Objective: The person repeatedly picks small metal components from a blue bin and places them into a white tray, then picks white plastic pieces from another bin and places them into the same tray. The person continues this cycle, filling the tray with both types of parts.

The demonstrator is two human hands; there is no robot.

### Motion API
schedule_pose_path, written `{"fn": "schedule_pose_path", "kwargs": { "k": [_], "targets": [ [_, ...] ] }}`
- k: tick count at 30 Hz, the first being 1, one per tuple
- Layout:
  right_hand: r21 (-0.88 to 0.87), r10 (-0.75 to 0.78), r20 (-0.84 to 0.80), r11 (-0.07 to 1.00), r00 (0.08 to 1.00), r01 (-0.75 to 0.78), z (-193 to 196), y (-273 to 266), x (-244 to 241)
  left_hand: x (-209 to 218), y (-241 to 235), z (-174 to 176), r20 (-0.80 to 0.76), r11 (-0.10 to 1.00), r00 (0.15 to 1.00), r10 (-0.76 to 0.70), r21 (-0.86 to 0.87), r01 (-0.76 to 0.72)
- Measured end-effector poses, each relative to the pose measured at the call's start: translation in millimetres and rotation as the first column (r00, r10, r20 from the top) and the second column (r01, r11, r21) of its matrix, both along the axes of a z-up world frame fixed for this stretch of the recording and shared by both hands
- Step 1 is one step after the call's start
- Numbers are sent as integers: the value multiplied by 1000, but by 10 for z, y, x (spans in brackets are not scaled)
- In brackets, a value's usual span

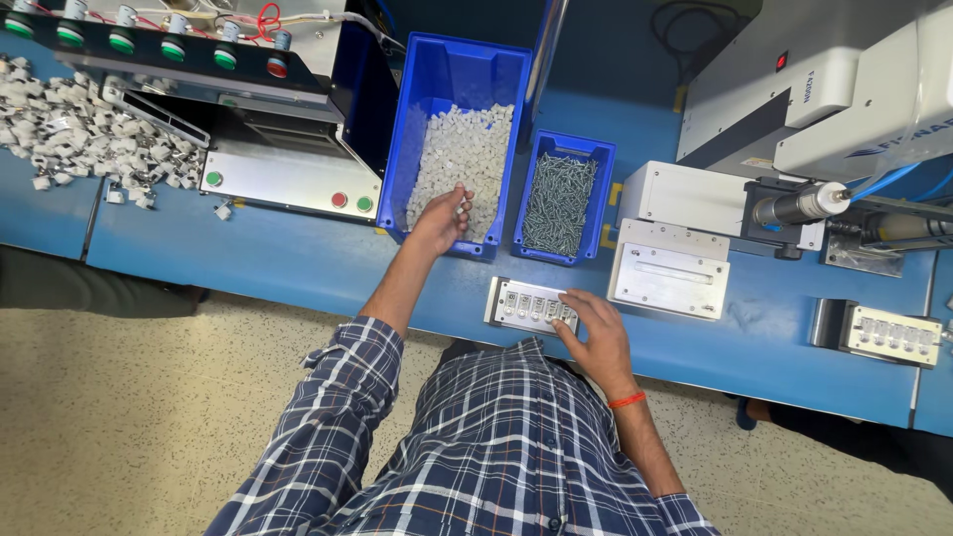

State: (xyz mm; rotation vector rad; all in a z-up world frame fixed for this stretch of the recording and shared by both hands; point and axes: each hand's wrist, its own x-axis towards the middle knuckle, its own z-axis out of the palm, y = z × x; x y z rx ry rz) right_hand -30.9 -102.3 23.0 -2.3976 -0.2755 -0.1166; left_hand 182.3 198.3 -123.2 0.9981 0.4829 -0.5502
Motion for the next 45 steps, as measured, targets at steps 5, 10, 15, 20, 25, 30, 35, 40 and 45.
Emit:
{"fn": "schedule_pose_path", "kwargs": {
  "k": [5, 10, 15, 20, 25, 30, 35, 40, 45],
  "targets": [
    [8, 37, -12, 999, 999, -37, 54, 35, 10, -51, 24, 130, 42, 998, 999, 19, 62, -21],
    [79, 3, -43, 997, 999, 1, 186, 88, 37, -339, -6, 468, -9, 985, 997, 71, -158, -72],
    [249, -16, -47, 968, 999, 27, 288, 209, 74, -928, -166, 786, 74, 985, 997, 9, -175, 4],
    [396, -51, -171, 911, 984, 116, 285, 337, 108, -1458, -433, 829, 104, 946, 975, -197, -241, 217],
    [475, 35, -268, 874, 963, 101, 190, 316, 136, -1729, -703, 802, 177, 903, 915, -362, -175, 391],
    [567, 101, -449, 800, 888, 196, 50, 274, 96, -1827, -864, 806, 293, 880, 832, -472, 96, 466],
    [598, 99, -506, 756, 857, 266, -91, 243, 61, -1864, -918, 728, 193, 898, 879, -437, 28, 440],
    [533, -33, -577, 742, 816, 407, -338, 117, 49, -1856, -952, 601, 60, 947, 947, -317, -31, 319],
    [511, -142, -656, 640, 742, 574, -697, -123, 40, -1804, -825, 556, -3, 970, 970, -245, 5, 245]
  ]
}}
